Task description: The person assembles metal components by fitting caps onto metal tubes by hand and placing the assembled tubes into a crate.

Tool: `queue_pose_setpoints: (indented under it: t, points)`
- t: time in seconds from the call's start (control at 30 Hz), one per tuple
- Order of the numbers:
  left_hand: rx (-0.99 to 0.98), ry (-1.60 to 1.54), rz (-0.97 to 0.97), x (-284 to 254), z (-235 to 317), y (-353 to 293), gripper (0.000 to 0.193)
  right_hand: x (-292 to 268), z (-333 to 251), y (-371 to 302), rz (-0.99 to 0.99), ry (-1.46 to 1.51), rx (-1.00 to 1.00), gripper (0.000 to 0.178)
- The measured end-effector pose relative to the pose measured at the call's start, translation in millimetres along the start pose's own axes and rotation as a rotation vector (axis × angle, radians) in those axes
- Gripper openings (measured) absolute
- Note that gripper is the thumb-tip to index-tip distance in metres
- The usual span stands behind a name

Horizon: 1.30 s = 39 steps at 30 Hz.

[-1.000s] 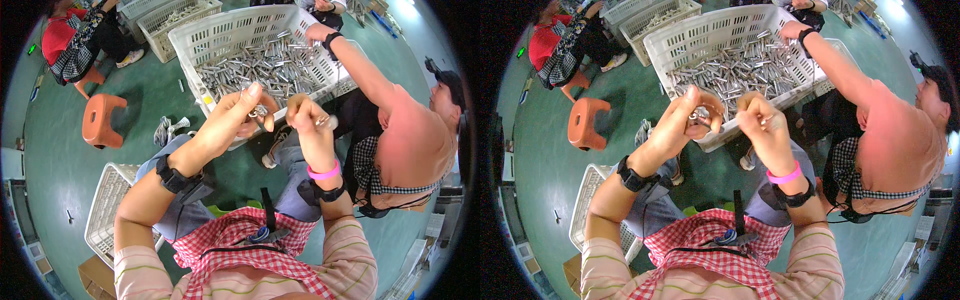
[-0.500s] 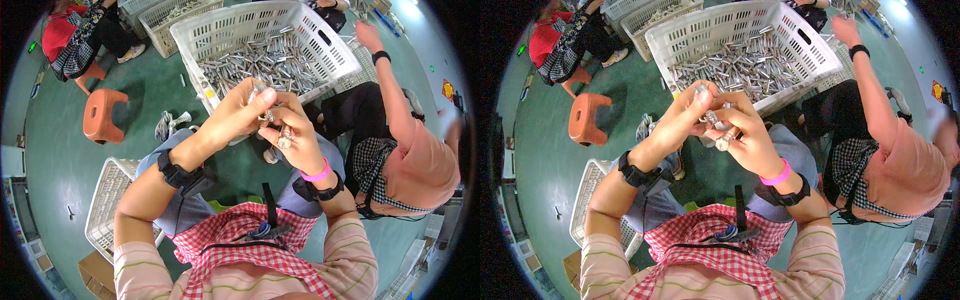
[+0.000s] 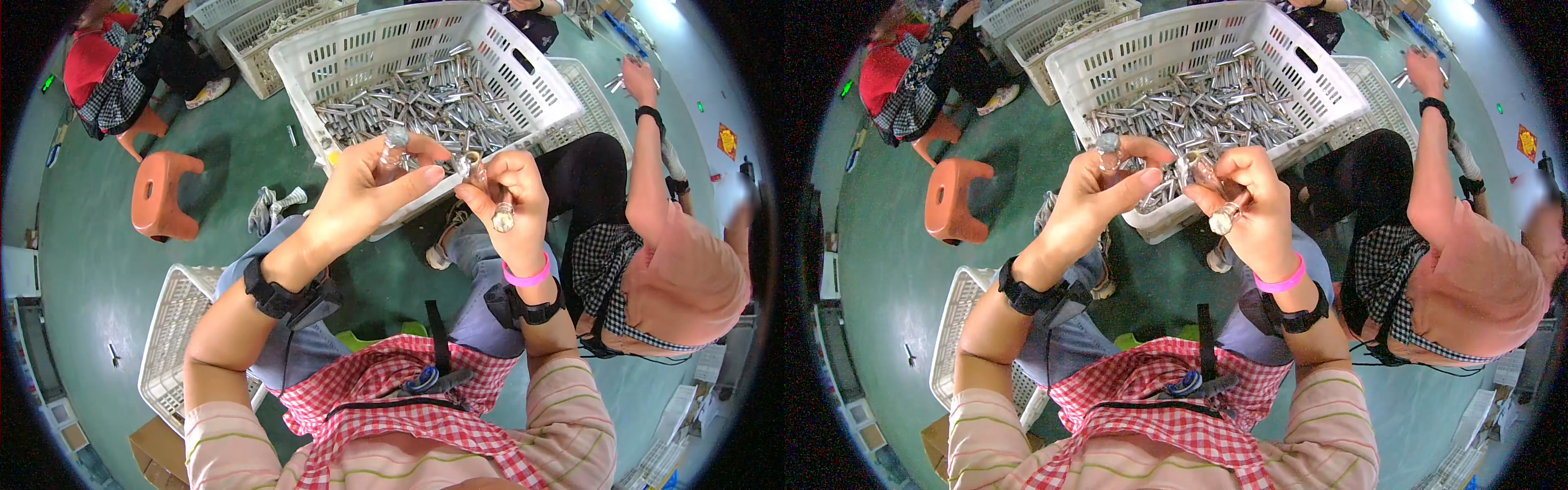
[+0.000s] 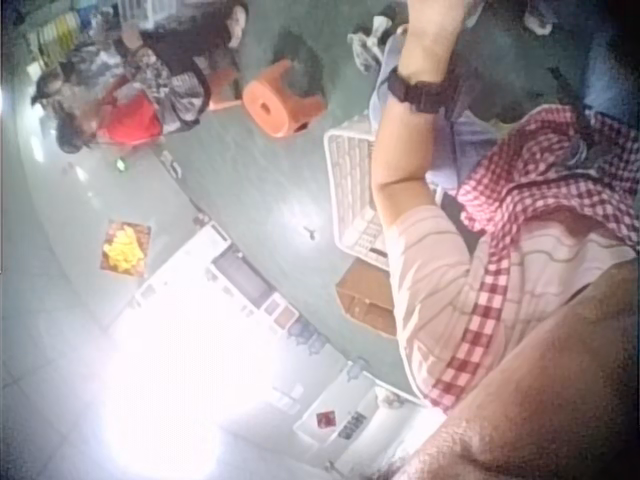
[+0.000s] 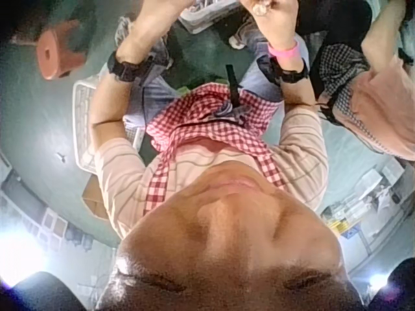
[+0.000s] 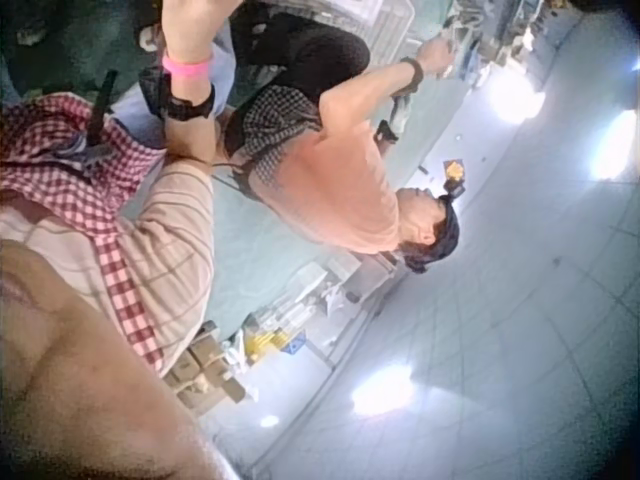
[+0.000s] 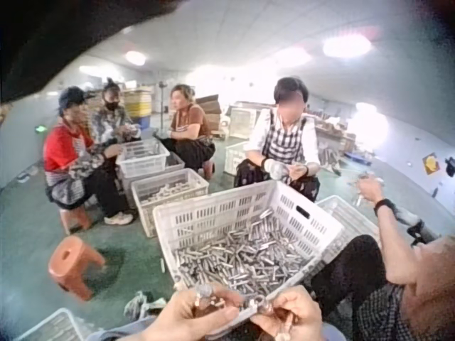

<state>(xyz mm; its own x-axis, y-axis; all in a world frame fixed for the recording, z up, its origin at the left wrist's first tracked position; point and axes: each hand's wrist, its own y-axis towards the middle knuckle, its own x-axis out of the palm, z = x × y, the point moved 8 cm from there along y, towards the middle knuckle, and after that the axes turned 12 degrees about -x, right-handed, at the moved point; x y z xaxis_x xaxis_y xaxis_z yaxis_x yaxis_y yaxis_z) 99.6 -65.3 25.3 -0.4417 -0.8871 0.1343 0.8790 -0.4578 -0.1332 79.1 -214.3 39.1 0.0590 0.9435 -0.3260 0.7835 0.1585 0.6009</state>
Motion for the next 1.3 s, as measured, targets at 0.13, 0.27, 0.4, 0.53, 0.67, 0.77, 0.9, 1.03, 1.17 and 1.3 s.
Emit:
queue_pose_setpoints:
  t: [0.13, 0.27, 0.4, 0.53, 0.67, 0.77, 0.9, 1.03, 1.17, 1.3]
  points:
    - [0.065, 0.044, 0.032, -4.7, -6.7, 1.6, 0.017, 6.1, -3.1, -0.7, -0.043, 0.052, -0.053, 0.030]
    - [0.120, 0.117, 0.041, -4.5, -0.5, -2.1, 0.011, 3.3, 2.6, -1.7, -0.019, 0.011, -0.091, 0.026]
    - [0.191, 0.218, 0.086, -4.3, 4.1, -6.5, 0.011, 2.4, -2.5, -1.6, -0.031, -0.071, -0.078, 0.025]
    - [0.175, 0.269, 0.090, -3.6, 6.8, -8.7, 0.010, 1.0, -11.9, 0.4, -0.060, -0.256, -0.147, 0.026]
    - [0.210, 0.340, 0.119, -3.8, 11.1, -13.0, 0.009, 4.3, -21.4, 2.1, -0.039, -0.277, -0.222, 0.028]
    - [0.159, 0.353, 0.114, -5.6, 7.7, -13.3, 0.008, 5.1, -24.2, 1.8, -0.051, -0.309, -0.254, 0.029]
    - [0.251, 0.463, 0.105, -5.3, 8.7, -14.4, 0.007, 3.7, -30.2, 3.6, -0.053, -0.364, -0.297, 0.029]
    - [0.187, 0.480, 0.084, -5.8, 12.9, -17.4, 0.008, 7.4, -45.0, 7.0, -0.133, -0.544, -0.447, 0.027]
    - [0.048, 0.469, 0.028, -7.6, 10.0, -19.3, 0.008, 8.1, -44.2, 4.2, -0.170, -0.517, -0.408, 0.026]
    - [0.033, 0.438, 0.053, -13.1, 5.9, -18.6, 0.008, 11.2, -40.1, 5.3, -0.234, -0.452, -0.371, 0.026]
